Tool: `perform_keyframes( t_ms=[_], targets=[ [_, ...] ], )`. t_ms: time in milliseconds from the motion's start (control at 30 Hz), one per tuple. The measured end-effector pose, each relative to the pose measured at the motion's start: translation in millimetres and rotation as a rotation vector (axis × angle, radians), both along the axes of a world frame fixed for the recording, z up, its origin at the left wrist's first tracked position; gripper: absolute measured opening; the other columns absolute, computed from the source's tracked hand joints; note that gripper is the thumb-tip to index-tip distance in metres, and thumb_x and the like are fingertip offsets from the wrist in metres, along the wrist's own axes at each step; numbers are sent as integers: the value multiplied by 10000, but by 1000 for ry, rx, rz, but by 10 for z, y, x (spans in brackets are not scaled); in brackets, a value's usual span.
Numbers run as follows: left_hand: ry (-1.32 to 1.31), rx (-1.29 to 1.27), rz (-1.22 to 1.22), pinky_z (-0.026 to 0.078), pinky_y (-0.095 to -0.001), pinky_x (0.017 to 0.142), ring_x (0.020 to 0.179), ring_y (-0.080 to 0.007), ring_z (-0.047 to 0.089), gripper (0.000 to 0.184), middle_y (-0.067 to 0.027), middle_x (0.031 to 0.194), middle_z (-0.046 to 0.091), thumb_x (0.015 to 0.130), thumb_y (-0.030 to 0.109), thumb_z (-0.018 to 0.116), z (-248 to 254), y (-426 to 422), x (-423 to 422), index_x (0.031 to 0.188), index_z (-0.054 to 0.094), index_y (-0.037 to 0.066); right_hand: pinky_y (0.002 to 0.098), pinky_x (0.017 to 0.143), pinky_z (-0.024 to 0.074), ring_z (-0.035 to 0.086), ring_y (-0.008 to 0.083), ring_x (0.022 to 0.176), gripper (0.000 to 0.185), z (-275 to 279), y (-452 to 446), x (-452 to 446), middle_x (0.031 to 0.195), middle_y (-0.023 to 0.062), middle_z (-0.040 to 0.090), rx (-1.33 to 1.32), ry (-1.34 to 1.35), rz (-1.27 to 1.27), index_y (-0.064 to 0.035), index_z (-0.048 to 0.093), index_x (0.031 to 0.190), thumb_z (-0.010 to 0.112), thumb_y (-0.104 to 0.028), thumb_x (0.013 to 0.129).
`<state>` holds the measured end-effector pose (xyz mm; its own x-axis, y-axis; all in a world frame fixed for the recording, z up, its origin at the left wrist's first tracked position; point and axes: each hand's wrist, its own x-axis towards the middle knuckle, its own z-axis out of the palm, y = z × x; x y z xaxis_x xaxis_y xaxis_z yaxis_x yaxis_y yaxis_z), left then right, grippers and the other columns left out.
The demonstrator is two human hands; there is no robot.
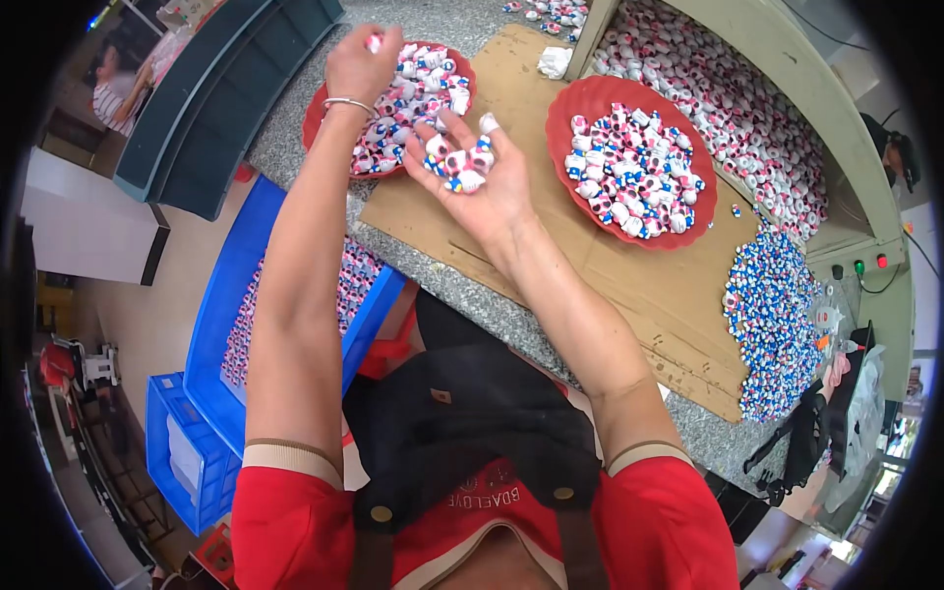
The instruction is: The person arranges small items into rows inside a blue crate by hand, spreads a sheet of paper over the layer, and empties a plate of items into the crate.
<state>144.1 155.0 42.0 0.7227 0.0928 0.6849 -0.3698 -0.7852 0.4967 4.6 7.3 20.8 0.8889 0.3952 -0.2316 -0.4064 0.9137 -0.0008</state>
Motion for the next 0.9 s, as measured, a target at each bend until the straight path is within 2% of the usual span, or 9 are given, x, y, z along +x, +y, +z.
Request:
perform_keyframes(
  t_ms=[100,133,233,300,467,500,633,767,900],
  targets=[
    [150,-395,-315,495,-326,637,692,-225,635,269,-141,766,649,791,282,669,424,-182,-875,868,662,25,598,1003,315,457,376,1153,478,81,99,85,1223,214,506,-83,-103,-8,-8,470,1244,336,-368,959],
    [-197,-151,-365,490,-326,641,715,-247,629,248,-137,804,635,777,242,692,190,-146,-886,849,643,10,570,1003,329,500,325,1117,433,180,201,40,1186,168,546,-211,-105,-118,-25,487,1221,360,-339,951],
    [-206,95,-294,445,-371,684,788,-283,567,255,-92,839,590,713,265,709,-139,57,-1374,796,598,51,446,1007,379,505,265,1128,363,86,524,-29,1140,123,557,-492,-107,-109,-64,486,1205,401,-296,939],
    [-213,30,-124,385,-397,786,854,-248,529,285,-61,884,557,663,330,713,-268,280,-1693,758,614,80,428,1002,390,467,253,1175,386,-587,576,105,1211,122,506,170,-351,312,-77,426,1265,400,-289,943],
    [-329,-58,155,283,-501,934,1033,-317,465,304,-86,965,541,746,335,686,-360,1018,-2434,851,552,83,415,984,404,508,256,1125,371,-577,1684,-739,1184,125,525,122,-310,405,-47,466,1211,368,-308,966],
    [-331,-167,220,308,-488,917,1001,-311,480,272,-94,951,542,764,304,677,-424,1196,-2585,852,552,79,406,1047,321,420,245,1209,407,-862,1842,-724,1298,127,431,427,-267,569,-69,380,1312,344,-304,981],
    [-133,-731,490,436,-263,630,763,-128,525,156,-31,879,531,928,172,522,-476,2000,-3465,1027,530,51,555,987,377,426,398,1185,347,-748,2482,-1299,1214,274,468,290,288,638,-25,540,1127,418,-291,942],
    [29,-1727,-98,411,-261,675,733,-131,483,338,-35,895,537,966,247,425,-1006,2993,-4393,1249,485,73,546,959,409,473,384,1148,322,-921,2810,-1556,1179,234,509,134,323,774,-36,543,1079,430,-303,939],
    [212,-1564,96,457,-267,727,829,-163,562,457,-87,999,576,887,109,532,-1608,3543,-4835,1320,429,4,543,956,411,483,359,1145,339,-997,3020,-1680,1158,215,521,75,332,908,-22,555,1035,435,-325,939]
  ],
)
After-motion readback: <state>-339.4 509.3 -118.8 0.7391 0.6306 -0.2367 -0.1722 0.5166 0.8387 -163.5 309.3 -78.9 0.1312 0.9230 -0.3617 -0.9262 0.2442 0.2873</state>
